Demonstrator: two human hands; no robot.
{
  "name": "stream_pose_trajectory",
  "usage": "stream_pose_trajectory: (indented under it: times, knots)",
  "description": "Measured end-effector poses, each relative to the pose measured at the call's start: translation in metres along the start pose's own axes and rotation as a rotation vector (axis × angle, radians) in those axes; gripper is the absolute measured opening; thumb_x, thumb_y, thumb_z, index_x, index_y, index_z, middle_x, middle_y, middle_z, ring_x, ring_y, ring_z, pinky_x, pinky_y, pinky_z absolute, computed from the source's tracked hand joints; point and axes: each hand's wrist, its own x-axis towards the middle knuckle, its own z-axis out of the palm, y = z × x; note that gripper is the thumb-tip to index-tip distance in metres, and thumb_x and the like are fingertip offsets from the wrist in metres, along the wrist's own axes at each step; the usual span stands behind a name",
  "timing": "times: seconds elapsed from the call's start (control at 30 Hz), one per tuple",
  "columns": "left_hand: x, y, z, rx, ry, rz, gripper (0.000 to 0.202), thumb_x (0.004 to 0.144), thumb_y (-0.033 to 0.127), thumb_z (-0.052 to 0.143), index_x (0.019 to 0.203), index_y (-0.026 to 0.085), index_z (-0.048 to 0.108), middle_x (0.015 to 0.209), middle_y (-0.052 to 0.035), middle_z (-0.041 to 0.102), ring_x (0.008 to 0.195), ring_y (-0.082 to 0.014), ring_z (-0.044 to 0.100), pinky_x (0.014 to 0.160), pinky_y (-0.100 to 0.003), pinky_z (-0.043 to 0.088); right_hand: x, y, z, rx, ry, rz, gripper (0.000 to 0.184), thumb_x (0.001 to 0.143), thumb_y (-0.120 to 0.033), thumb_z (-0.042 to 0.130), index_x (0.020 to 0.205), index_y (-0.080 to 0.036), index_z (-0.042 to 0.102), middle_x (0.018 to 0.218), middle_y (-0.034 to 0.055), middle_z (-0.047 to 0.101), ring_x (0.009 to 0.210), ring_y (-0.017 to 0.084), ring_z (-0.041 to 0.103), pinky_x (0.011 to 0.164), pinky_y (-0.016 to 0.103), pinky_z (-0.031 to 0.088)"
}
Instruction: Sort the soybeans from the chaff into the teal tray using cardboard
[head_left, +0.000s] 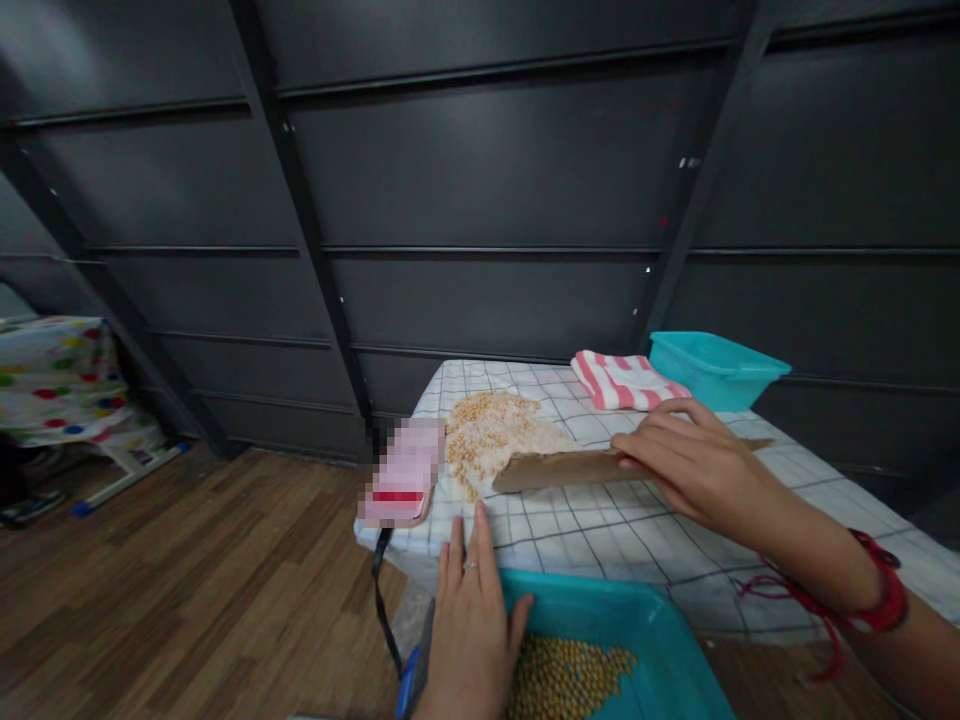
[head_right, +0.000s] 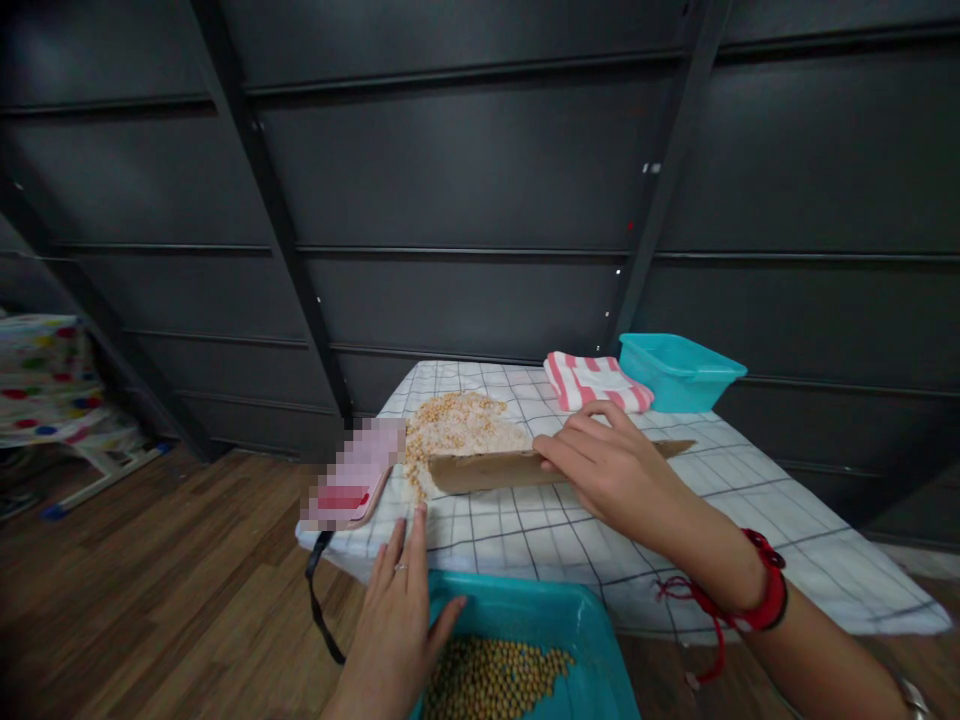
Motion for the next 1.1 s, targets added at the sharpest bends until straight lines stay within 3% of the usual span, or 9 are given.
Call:
stream_pose_trajectory:
  times: [0.3, 0.57, 0.8, 1.1]
  knots:
    - [0.001, -0.001, 0.000, -0.049, -0.014, -0.016, 0.092, 0.076, 0.019, 0.047, 0.132, 0.012, -0.025, 0.137, -0.0201, 0.037, 0.120, -0.0394, 0.037, 0.089, -0.056, 0.044, -0.002, -0.006, -0.004, 0.080, 0.026, -0.019, 0.013, 0.085, -0.010, 0.041, 0.090, -0.016, 0.051, 0.068, 0.0006, 0.055, 0.066, 0.012, 0.048, 0.075, 0.032, 0.036]
    - [-0.002, -0.003, 0.004, -0.001, -0.073, 0.012, 0.089, 0.076, 0.018, 0.045, 0.133, 0.011, -0.023, 0.135, -0.0173, 0.042, 0.122, -0.0415, 0.033, 0.090, -0.058, 0.042, -0.004, -0.003, -0.001, -0.022, 0.079, 0.010, 0.013, 0.083, -0.008, 0.044, 0.092, -0.015, 0.050, 0.069, 0.0014, 0.057, 0.067, 0.013, 0.048, 0.075, 0.034, 0.037]
    - [-0.002, -0.003, 0.002, -0.057, -0.040, -0.023, 0.086, 0.078, 0.020, 0.044, 0.134, 0.012, -0.021, 0.138, -0.0188, 0.036, 0.123, -0.0392, 0.033, 0.091, -0.056, 0.042, -0.006, -0.003, -0.008, 0.064, 0.051, -0.015, 0.012, 0.083, -0.009, 0.043, 0.089, -0.016, 0.051, 0.070, 0.0006, 0.057, 0.066, 0.012, 0.050, 0.074, 0.032, 0.037]
    - [0.002, 0.000, -0.001, -0.169, 0.011, -0.039, 0.086, 0.079, 0.019, 0.044, 0.134, 0.015, -0.023, 0.139, -0.0203, 0.033, 0.124, -0.0390, 0.032, 0.090, -0.058, 0.042, -0.012, -0.006, 0.000, 0.131, 0.058, -0.049, 0.015, 0.082, -0.005, 0.042, 0.090, -0.016, 0.050, 0.072, -0.0002, 0.058, 0.068, 0.011, 0.050, 0.077, 0.034, 0.036]
